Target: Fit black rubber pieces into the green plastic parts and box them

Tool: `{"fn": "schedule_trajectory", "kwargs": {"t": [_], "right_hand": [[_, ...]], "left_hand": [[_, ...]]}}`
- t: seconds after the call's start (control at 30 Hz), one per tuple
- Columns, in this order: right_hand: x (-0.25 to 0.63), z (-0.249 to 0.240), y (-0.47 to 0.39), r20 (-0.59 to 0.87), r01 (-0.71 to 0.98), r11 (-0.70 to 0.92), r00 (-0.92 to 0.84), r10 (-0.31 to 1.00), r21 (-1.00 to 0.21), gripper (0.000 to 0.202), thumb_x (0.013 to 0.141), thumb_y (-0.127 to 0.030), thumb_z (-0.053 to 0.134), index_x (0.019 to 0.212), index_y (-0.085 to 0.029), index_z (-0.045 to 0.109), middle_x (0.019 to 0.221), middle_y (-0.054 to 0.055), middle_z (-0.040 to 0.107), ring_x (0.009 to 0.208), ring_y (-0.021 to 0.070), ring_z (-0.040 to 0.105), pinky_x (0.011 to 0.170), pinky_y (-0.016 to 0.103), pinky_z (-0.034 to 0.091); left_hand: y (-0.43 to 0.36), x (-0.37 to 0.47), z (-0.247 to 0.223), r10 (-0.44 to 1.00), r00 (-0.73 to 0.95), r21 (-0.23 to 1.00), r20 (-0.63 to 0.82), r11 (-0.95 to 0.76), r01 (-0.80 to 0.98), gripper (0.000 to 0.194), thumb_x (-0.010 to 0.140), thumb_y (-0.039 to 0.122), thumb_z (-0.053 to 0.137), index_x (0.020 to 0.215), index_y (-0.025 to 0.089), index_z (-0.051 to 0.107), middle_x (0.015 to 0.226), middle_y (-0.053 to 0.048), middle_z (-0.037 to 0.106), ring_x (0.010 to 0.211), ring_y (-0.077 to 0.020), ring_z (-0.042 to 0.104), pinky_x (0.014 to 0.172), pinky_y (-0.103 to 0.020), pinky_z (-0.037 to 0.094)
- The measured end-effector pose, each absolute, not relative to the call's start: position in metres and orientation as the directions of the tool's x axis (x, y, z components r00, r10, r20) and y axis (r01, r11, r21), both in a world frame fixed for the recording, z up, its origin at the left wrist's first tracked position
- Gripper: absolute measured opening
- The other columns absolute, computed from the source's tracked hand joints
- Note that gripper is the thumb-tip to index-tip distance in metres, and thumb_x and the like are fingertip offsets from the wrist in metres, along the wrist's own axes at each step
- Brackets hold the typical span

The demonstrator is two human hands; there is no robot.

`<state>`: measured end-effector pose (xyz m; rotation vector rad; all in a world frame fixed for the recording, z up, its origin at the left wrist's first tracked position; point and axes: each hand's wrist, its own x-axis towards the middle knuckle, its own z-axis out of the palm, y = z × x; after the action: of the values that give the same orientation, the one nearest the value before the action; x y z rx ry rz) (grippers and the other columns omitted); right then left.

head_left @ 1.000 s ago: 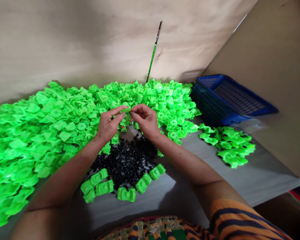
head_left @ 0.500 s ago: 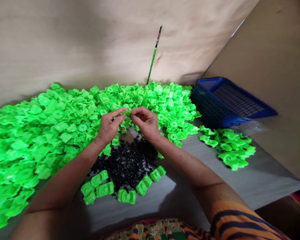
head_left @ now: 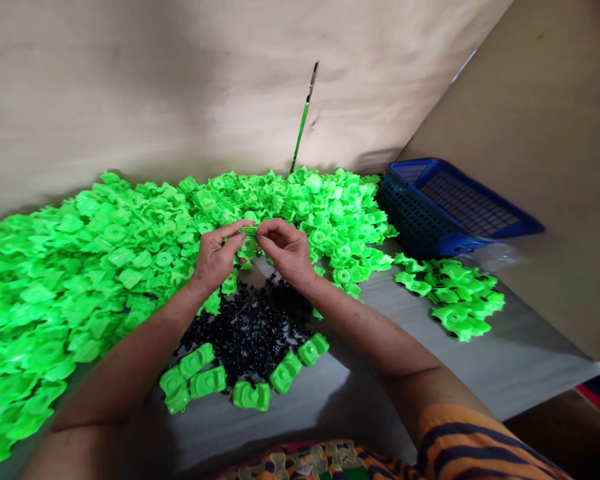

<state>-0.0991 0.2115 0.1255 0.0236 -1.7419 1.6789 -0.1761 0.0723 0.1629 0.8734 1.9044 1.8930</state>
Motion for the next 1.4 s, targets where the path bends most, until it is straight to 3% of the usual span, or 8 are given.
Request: {"fn": "schedule_trajectory", "kwargs": {"t": [0.23,0.47,0.57,0.67,0.77,0.9,1.23,1.4], "right_hand": [[-0.103,0.117,0.211,0.554,-0.478,0.279,-0.715,0.427,-0.833,0.013,0.089,-0.031,0.071,0.085,-0.022,0.062,0.088,-0.001,0.063,0.079,0.0115,0.058,0.078,0.028,0.055],[-0.099,0.125,0.212,0.497,-0.399,0.302,-0.751,0.434,-0.866,0.007,0.094,-0.029,0.067,0.092,-0.024,0.063,0.090,0.000,0.065,0.081,0.0137,0.059,0.078,0.029,0.054],[-0.093,0.138,0.220,0.483,-0.284,0.449,-0.763,0.430,-0.847,0.006,0.096,-0.028,0.068,0.098,-0.023,0.065,0.095,0.002,0.068,0.086,0.0152,0.060,0.078,0.028,0.051],[-0.087,0.149,0.222,0.325,-0.071,0.752,-0.926,0.195,-0.655,0.007,0.095,-0.015,0.063,0.091,-0.018,0.069,0.092,0.006,0.071,0.086,0.0172,0.061,0.077,0.028,0.045],[-0.085,0.153,0.210,-0.090,-0.083,0.943,-0.989,-0.118,-0.324,0.015,0.095,-0.010,0.061,0.093,-0.013,0.075,0.098,0.013,0.076,0.091,0.0213,0.065,0.078,0.030,0.042],[-0.087,0.147,0.189,-0.248,-0.124,0.986,-0.957,-0.149,-0.113,0.028,0.101,-0.009,0.054,0.118,-0.009,0.077,0.117,0.020,0.078,0.108,0.0274,0.070,0.085,0.033,0.043],[-0.089,0.138,0.181,-0.240,-0.046,0.981,-0.966,-0.092,-0.190,0.030,0.103,-0.017,0.057,0.125,-0.010,0.076,0.124,0.019,0.077,0.113,0.0273,0.071,0.089,0.032,0.046],[-0.091,0.136,0.179,-0.255,-0.030,0.972,-0.963,-0.090,-0.231,0.031,0.101,-0.009,0.053,0.120,-0.008,0.078,0.121,0.020,0.078,0.111,0.0257,0.070,0.089,0.031,0.046]], "left_hand": [[0.072,-0.180,0.152,0.597,-0.785,0.985,0.165,-0.057,0.164,0.035,0.082,0.038,0.068,0.103,0.018,0.087,0.059,0.004,0.050,0.046,-0.0095,0.045,0.038,-0.021,0.048],[0.072,-0.181,0.156,0.600,-0.789,0.991,0.128,-0.043,0.127,0.032,0.082,0.038,0.074,0.106,0.021,0.086,0.062,0.001,0.061,0.042,-0.0098,0.054,0.033,-0.017,0.034],[0.069,-0.192,0.166,0.535,-0.829,0.986,0.164,-0.083,0.142,0.037,0.081,0.041,0.078,0.111,0.021,0.084,0.066,0.000,0.065,0.043,-0.0110,0.059,0.033,-0.017,0.028],[0.066,-0.204,0.175,0.468,-0.864,0.981,0.187,-0.140,0.137,0.040,0.077,0.044,0.079,0.109,0.019,0.082,0.070,-0.001,0.067,0.040,-0.0106,0.058,0.031,-0.019,0.024],[0.065,-0.204,0.181,0.449,-0.877,0.982,0.171,-0.151,0.114,0.042,0.075,0.037,0.078,0.112,0.017,0.080,0.073,-0.002,0.068,0.040,-0.0127,0.060,0.030,-0.022,0.023],[0.064,-0.193,0.187,0.496,-0.848,0.982,0.185,-0.124,0.142,0.052,0.075,0.037,0.082,0.123,0.018,0.076,0.075,-0.001,0.065,0.049,-0.0152,0.065,0.033,-0.021,0.024],[0.062,-0.186,0.189,0.540,-0.822,0.981,0.183,-0.042,0.191,0.046,0.078,0.023,0.077,0.123,0.026,0.079,0.073,0.001,0.065,0.060,-0.0174,0.074,0.035,-0.020,0.029],[0.066,-0.185,0.184,0.566,-0.808,0.987,0.162,-0.080,0.141,0.047,0.077,0.020,0.075,0.123,0.023,0.078,0.073,0.002,0.063,0.051,-0.0131,0.066,0.036,-0.019,0.029]]}}
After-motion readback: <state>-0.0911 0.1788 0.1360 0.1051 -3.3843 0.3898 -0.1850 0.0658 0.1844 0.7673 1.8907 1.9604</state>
